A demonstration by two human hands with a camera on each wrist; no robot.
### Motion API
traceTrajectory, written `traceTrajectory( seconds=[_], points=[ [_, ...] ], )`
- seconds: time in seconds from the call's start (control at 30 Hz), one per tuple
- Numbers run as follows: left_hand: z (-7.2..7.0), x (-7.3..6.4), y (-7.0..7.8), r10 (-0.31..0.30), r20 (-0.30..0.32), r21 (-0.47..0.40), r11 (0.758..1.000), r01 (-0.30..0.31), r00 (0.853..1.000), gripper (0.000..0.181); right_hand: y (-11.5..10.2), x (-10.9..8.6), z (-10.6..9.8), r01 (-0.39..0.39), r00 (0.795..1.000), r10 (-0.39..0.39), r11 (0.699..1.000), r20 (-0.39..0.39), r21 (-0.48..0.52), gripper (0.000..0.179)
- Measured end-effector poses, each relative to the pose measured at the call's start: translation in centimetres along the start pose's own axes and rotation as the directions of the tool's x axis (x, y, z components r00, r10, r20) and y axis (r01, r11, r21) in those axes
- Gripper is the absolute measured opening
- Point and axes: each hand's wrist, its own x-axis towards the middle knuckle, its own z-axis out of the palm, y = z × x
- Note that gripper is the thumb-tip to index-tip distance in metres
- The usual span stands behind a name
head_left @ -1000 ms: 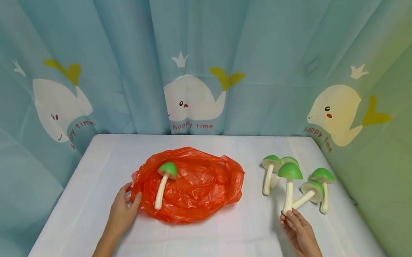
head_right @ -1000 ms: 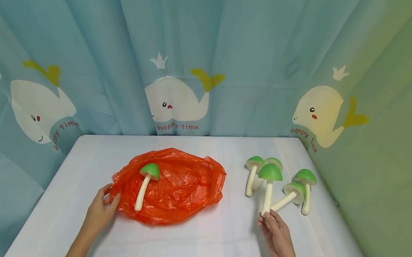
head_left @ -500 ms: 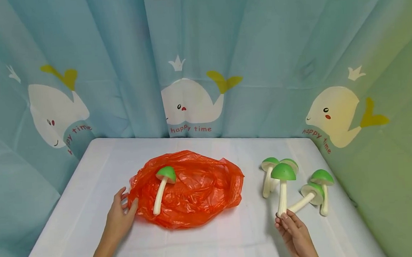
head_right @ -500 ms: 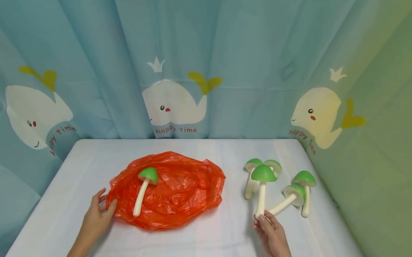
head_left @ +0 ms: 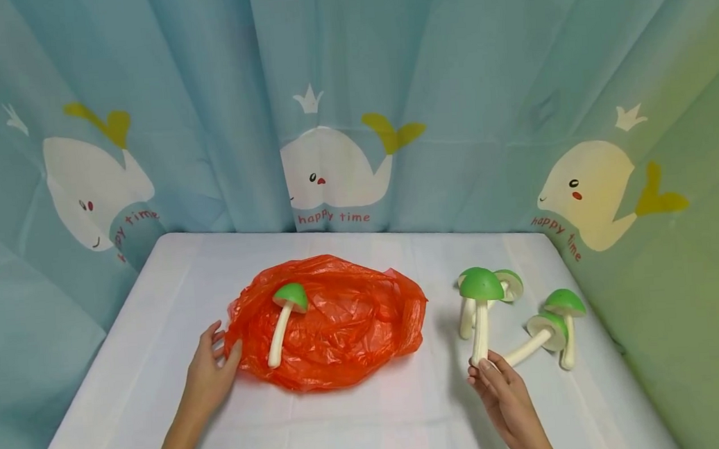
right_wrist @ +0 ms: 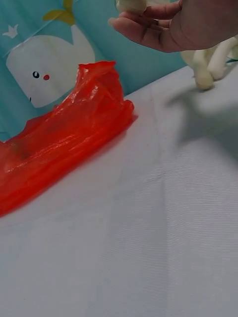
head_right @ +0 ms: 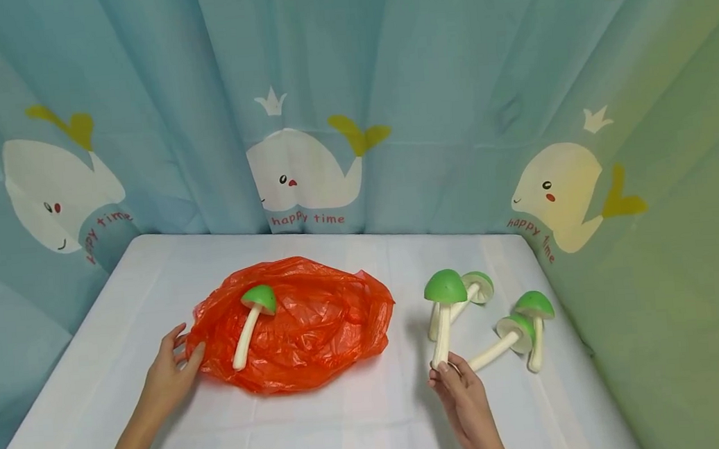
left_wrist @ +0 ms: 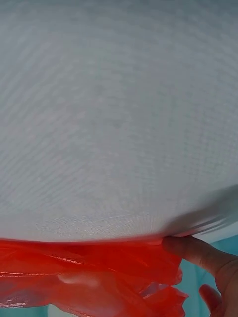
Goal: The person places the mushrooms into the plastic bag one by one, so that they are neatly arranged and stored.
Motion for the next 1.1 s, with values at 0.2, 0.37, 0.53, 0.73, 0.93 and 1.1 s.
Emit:
traceTrajectory(
  seconds=[0.2,0.37,0.53,0.73,0.93,1.1],
  points=[
    [0.2,0.1,0.2,0.011,-0.005,0.008,1.000,-0.011,1.000,0.064,0.4,0.2,0.9,0.024,0.999,-0.025,0.999,0.037,0.035,0.022],
    [0.2,0.2,0.1,-0.011,0.005,0.019,1.000,0.011,1.000,0.065,0.5,0.4,1.9,0.038,0.997,-0.038,0.999,0.062,0.006,0.026],
    [0.2,0.2,0.0,-0.020,0.013,0.019,1.000,0.020,1.000,0.066,0.4,0.5,3.0,0.062,0.990,-0.062,0.998,0.122,0.006,0.024],
    [0.2,0.2,0.2,-0.018,0.002,0.028,0.999,0.018,1.000,0.065,0.1,0.7,4.4,0.055,0.983,-0.058,0.998,0.174,0.020,0.022],
    [0.3,0.2,0.3,-0.042,0.004,0.025,0.999,0.042,0.999,0.066,0.1,1.0,6.0,0.029,0.984,-0.029,1.000,0.174,0.001,0.027],
    [0.4,0.2,0.2,-0.050,0.002,0.020,0.999,0.050,0.999,0.066,0.4,1.0,7.1,0.001,0.980,0.004,1.000,0.197,-0.025,0.030]
  ],
)
